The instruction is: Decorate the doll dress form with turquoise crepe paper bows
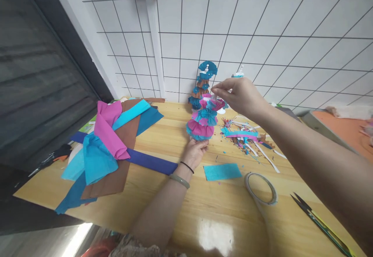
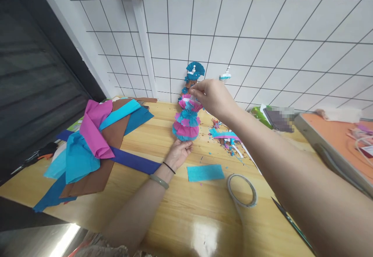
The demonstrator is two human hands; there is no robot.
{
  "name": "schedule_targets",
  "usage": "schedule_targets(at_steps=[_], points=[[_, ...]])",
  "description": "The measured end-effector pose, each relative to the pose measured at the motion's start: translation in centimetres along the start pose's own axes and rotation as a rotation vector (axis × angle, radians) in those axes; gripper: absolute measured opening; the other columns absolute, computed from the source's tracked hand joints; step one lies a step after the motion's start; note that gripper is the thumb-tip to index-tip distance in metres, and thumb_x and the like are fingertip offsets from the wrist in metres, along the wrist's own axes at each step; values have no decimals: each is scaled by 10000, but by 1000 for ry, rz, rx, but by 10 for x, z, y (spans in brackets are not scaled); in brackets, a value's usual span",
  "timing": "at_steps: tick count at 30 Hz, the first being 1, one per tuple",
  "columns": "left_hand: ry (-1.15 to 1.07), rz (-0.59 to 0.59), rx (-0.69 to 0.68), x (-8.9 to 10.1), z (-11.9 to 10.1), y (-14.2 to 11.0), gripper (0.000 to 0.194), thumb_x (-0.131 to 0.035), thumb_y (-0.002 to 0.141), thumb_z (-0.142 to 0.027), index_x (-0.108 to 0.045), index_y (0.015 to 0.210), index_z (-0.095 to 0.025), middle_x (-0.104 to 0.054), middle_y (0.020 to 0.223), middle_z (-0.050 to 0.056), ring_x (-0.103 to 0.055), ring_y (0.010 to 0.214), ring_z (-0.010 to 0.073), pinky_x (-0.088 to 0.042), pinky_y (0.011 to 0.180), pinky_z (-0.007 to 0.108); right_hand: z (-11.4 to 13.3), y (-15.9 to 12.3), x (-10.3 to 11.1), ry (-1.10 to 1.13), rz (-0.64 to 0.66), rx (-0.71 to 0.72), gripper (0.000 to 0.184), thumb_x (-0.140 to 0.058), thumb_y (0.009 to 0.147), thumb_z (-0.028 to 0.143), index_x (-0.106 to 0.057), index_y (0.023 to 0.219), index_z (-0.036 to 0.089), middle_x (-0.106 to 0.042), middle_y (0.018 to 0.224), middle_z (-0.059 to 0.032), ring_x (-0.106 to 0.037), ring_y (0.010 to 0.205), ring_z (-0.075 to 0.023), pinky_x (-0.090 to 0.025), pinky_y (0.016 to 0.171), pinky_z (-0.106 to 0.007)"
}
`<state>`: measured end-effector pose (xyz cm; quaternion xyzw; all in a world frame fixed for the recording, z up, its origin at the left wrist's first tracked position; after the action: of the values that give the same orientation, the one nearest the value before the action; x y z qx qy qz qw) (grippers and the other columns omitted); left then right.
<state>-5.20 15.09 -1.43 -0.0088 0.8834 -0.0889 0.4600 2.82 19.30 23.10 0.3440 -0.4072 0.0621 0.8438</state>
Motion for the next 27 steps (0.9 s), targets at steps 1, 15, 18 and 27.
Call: schedule_targets(at_steps=[1,15,18,27], points=[[4,1,3,-1,0,0,371,-736,517,-75,-514,797,-177,-587,715,-29,-549,644,74,-380,606,203,1,1,0,-26,3,-2,186,-576,755,337,-698,745,196,-651,687,-31,-570,628,-170,-402,545,-296],[-76,19,37,0,-5,-7,242,-672,575,-94,-516,746,-163,-512,647,-31,-463,555,67,-288,502,205,-9,8,0,-109,-58,-79,232,-594,733,383,-682,680,175,-622,586,-33,-539,533,-147,-356,479,-286],[-126,-17,43,4,-5,-5,184,-641,607,-147,-479,694,-164,-473,606,-31,-462,549,81,-287,498,216,-10,9,0,-104,-65,-92,254,-593,728,400,-673,656,170,-611,554,-28,-519,501,-135,-342,463,-280],[-199,-120,28,12,-7,-1,119,-579,646,-158,-461,665,-159,-454,596,-20,-447,527,82,-281,487,220,-4,7,-2,-60,-48,-117,244,-597,722,381,-674,690,152,-634,612,-41,-548,558,-150,-364,501,-274]])
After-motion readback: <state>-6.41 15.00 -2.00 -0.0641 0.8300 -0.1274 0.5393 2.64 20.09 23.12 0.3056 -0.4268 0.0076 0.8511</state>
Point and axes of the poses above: each hand's wrist, its own y-axis towards the middle knuckle, its own x-axis out of the back of the hand, z = x × y, the point moved 5 cm from there along y, towards the middle knuckle
